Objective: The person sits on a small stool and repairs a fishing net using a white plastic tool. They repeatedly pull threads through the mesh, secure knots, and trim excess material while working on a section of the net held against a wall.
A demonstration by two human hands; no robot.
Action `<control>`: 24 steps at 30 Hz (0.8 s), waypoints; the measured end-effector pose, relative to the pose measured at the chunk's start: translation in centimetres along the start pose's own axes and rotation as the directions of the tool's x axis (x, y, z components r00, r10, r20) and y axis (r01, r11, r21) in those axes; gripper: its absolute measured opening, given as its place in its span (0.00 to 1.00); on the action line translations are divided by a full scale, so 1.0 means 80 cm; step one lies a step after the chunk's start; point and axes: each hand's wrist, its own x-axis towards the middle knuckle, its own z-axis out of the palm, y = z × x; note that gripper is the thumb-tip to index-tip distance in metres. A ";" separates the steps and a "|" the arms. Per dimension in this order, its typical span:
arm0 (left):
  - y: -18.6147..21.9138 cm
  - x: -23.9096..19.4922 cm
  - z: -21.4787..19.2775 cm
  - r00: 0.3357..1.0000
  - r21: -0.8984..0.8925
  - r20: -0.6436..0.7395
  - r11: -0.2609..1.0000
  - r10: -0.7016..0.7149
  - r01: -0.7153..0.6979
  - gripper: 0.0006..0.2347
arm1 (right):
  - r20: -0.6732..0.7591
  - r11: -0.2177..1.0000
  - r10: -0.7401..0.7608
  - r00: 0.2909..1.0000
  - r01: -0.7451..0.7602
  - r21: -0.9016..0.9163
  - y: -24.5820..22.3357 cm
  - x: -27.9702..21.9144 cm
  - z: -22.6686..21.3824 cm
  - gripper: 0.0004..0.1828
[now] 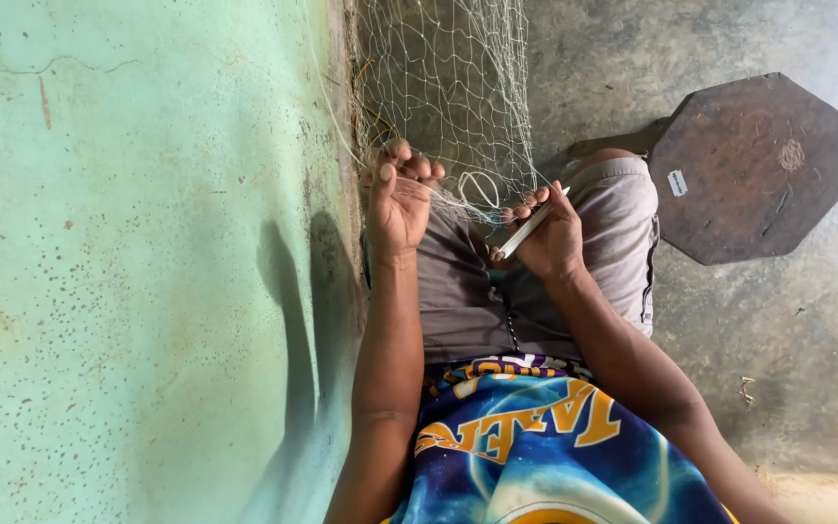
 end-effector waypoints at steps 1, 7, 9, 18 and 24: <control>0.003 -0.002 -0.001 1.000 -0.008 0.017 1.000 -0.021 0.021 0.10 | 0.000 1.000 0.008 1.000 -0.008 -0.007 0.001 0.000 0.000 0.19; 0.009 -0.008 0.000 0.999 -0.075 0.052 0.997 -0.017 0.020 0.09 | 0.008 0.999 0.045 0.999 -0.044 -0.024 0.016 0.000 -0.003 0.19; 0.011 -0.009 0.005 0.998 -0.104 0.059 0.994 -0.012 0.018 0.09 | 0.009 0.998 0.054 0.999 -0.054 -0.038 0.021 -0.001 -0.002 0.19; 0.025 -0.022 0.022 0.999 -0.089 0.035 0.996 0.019 -0.016 0.04 | -0.030 0.982 0.085 0.996 -0.089 -0.165 0.029 0.002 0.003 0.19; 0.048 -0.039 0.020 0.994 0.064 -0.110 0.998 0.019 -0.012 0.10 | -0.145 0.814 -0.177 0.974 0.062 -0.578 -0.029 0.009 0.011 0.19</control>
